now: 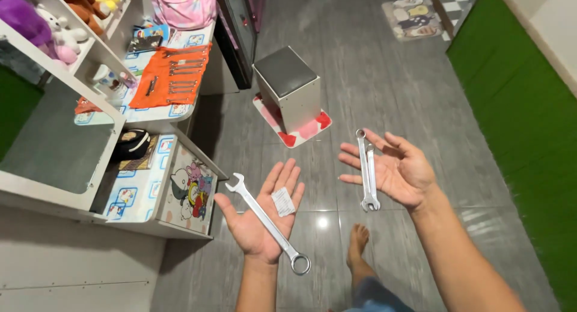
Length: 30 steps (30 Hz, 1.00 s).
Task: The person is picking up various wrenches from the floor and organizing them into an orange tool roll on a shelf.
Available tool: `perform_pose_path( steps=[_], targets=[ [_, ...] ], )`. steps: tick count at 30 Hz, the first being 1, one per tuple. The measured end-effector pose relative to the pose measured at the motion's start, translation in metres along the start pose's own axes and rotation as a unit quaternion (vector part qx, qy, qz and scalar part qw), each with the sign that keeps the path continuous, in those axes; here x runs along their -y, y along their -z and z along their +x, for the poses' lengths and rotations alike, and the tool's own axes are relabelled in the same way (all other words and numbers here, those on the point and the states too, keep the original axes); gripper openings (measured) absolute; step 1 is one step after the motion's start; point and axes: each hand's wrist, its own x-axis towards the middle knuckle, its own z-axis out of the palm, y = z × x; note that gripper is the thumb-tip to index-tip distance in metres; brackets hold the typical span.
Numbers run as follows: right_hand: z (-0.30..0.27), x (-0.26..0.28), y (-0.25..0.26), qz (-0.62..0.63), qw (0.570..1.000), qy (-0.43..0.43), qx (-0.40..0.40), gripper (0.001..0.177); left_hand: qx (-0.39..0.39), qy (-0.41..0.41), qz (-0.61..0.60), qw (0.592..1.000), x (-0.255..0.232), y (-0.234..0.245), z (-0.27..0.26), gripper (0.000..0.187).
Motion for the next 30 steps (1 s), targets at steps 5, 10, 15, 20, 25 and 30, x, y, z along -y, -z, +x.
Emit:
perform_pose_path(
  steps=[5, 10, 15, 20, 25, 30],
  targets=[
    [0.081, 0.045, 0.019, 0.004, 1.000, 0.004, -0.004, 0.047, -0.009, -0.007, 0.054, 0.998, -0.017, 0.020, 0.088, 0.134],
    [0.168, 0.099, 0.021, -0.021, 1.000, -0.008, 0.014, 0.046, -0.014, -0.036, 0.062, 0.997, -0.032, 0.028, 0.181, 0.135],
    [0.250, 0.152, 0.030, -0.022, 0.999, -0.029, 0.025, 0.043, -0.024, -0.057, 0.078, 0.995, -0.047, 0.038, 0.264, 0.137],
    [0.312, 0.184, 0.029, -0.012, 0.998, -0.042, 0.034, 0.040, -0.047, -0.063, 0.079, 0.994, -0.062, 0.040, 0.325, 0.135],
    [0.382, 0.188, 0.046, -0.044, 0.998, -0.039, -0.017, 0.043, -0.063, -0.078, 0.060, 0.993, -0.100, 0.066, 0.369, 0.135],
    [0.487, 0.185, 0.050, -0.007, 0.997, -0.079, 0.017, 0.042, -0.037, -0.092, 0.024, 0.995, -0.167, 0.095, 0.426, 0.136]
  ],
)
